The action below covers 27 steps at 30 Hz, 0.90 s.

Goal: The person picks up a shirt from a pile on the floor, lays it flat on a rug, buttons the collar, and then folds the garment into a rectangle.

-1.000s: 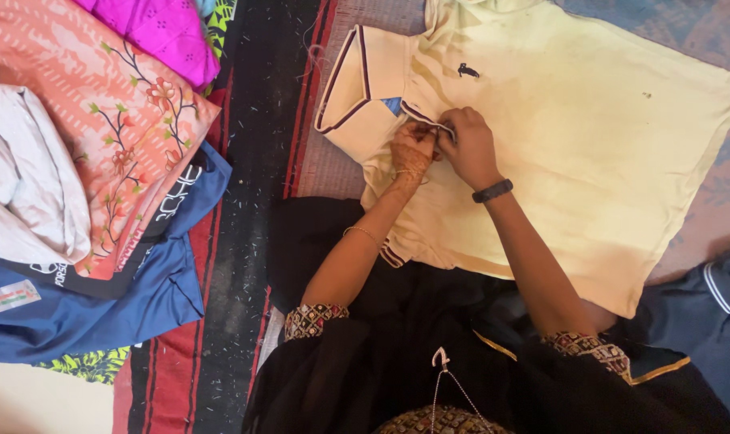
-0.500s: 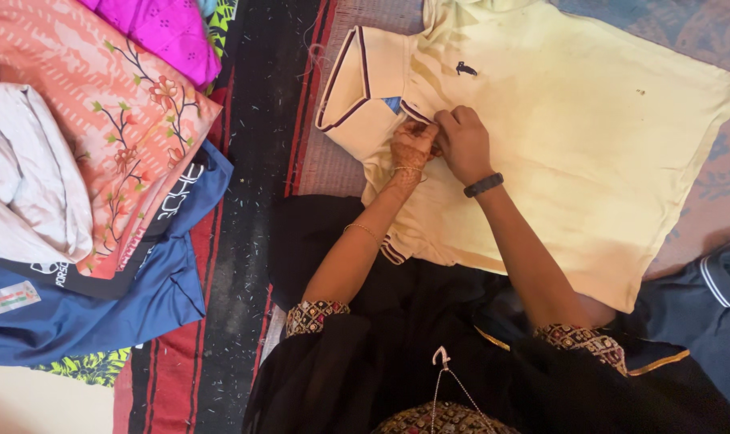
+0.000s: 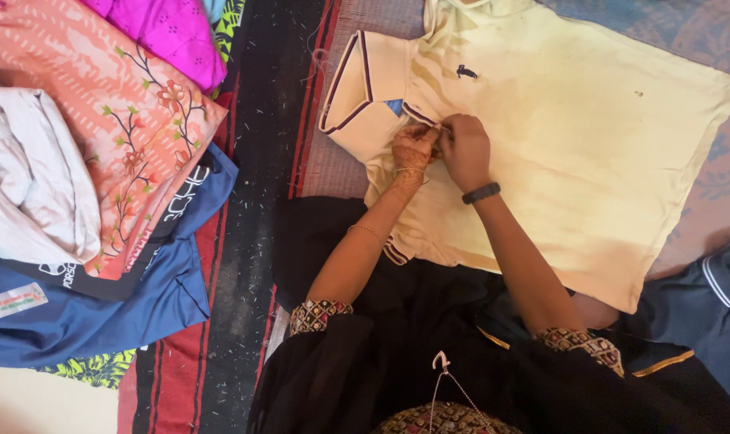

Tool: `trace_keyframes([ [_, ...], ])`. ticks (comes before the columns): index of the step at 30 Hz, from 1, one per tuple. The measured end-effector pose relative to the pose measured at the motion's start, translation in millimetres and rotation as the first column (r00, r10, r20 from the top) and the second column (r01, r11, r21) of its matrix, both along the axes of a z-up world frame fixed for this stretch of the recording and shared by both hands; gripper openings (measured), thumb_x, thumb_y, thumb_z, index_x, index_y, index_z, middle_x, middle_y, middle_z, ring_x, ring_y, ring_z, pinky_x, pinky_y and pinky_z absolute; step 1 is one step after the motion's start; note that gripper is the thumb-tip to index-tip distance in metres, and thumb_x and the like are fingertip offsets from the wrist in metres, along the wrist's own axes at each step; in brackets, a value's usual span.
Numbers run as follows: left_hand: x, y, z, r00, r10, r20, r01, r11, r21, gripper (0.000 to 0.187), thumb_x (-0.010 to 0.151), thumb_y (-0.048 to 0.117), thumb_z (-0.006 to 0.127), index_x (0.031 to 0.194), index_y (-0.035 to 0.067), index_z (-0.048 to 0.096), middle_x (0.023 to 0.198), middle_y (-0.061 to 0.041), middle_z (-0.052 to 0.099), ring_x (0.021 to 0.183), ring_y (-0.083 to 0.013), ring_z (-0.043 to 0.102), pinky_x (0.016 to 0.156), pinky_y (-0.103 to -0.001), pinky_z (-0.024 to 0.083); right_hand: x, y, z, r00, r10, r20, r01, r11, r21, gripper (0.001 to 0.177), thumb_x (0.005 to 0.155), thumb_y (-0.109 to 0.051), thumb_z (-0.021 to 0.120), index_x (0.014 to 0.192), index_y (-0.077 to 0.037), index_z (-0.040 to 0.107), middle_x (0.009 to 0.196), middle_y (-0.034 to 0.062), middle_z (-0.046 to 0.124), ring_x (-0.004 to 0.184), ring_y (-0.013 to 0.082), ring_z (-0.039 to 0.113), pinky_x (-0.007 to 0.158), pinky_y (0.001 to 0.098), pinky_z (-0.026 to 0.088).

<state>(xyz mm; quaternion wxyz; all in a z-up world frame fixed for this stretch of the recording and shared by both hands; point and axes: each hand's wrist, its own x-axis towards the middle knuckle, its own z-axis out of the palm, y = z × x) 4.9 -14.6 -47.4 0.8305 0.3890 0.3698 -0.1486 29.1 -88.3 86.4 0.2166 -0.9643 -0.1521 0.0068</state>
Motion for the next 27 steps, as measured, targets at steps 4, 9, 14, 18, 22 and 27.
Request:
trace_keyframes([
  [4,1,3,15,0.999,-0.028,0.016,0.026,0.995,0.093,0.025,0.088,0.019,0.081,0.086,-0.004,0.069,0.07,-0.012,0.071,0.043,-0.0175,0.063,0.039,-0.028,0.049,-3,-10,10,0.997,-0.012,-0.08,0.026,0.982,0.186,0.013,0.091,-0.004,0.069,0.104,0.0,0.07,0.097,0.0169,0.07,0.088,0.0319,0.067,0.077,0.0397,0.055],
  [9,-2,3,15,0.997,-0.08,0.019,0.079,0.995,0.056,0.011,0.092,0.008,0.069,0.094,-0.003,0.068,0.084,-0.01,0.078,0.047,-0.018,0.07,0.038,-0.027,0.049,18,-34,2,0.901,-0.052,-0.43,0.225,0.905,0.362,0.015,0.101,-0.005,0.063,0.111,-0.001,0.073,0.096,0.0116,0.077,0.082,0.0131,0.073,0.074,0.026,0.058],
  [14,-1,-3,1,0.997,-0.071,0.029,0.068,0.995,0.079,0.008,0.089,0.002,0.067,0.096,-0.003,0.066,0.083,-0.013,0.078,0.046,-0.0171,0.067,0.037,-0.028,0.048,40,-35,0,0.859,-0.026,-0.512,0.176,0.953,0.248,0.014,0.094,-0.009,0.075,0.105,0.0,0.077,0.085,0.0085,0.075,0.071,0.0103,0.066,0.066,0.0259,0.053],
  [18,-2,-4,-12,0.995,-0.086,0.053,0.083,0.995,0.046,0.007,0.089,0.002,0.069,0.094,-0.004,0.067,0.082,-0.014,0.078,0.044,-0.0175,0.064,0.037,-0.028,0.047,54,-39,1,0.81,0.088,-0.579,0.106,0.951,0.291,0.012,0.092,-0.008,0.076,0.1,0.0,0.074,0.082,0.0039,0.073,0.071,0.007,0.064,0.065,0.0241,0.052],
  [22,-2,-4,-9,0.995,-0.092,0.042,0.09,0.995,0.042,0.008,0.089,0.002,0.069,0.096,-0.002,0.067,0.08,-0.012,0.077,0.047,-0.0189,0.066,0.037,-0.028,0.047,57,-39,-1,0.761,0.079,-0.644,0.129,0.955,0.269,0.009,0.092,-0.007,0.074,0.098,0.0,0.072,0.078,0.0019,0.068,0.068,0.0073,0.059,0.062,0.0259,0.05],
  [27,-4,-3,3,0.954,-0.197,0.226,0.072,0.882,0.466,0.014,0.087,0.003,0.07,0.101,0.0,0.068,0.082,-0.01,0.079,0.074,-0.0181,0.078,0.068,-0.029,0.06,65,-42,-11,0.726,0.166,-0.667,0.07,0.947,0.312,0.007,0.093,-0.006,0.07,0.097,0.0,0.068,0.082,0.0011,0.065,0.073,0.0069,0.058,0.067,0.0264,0.05],
])
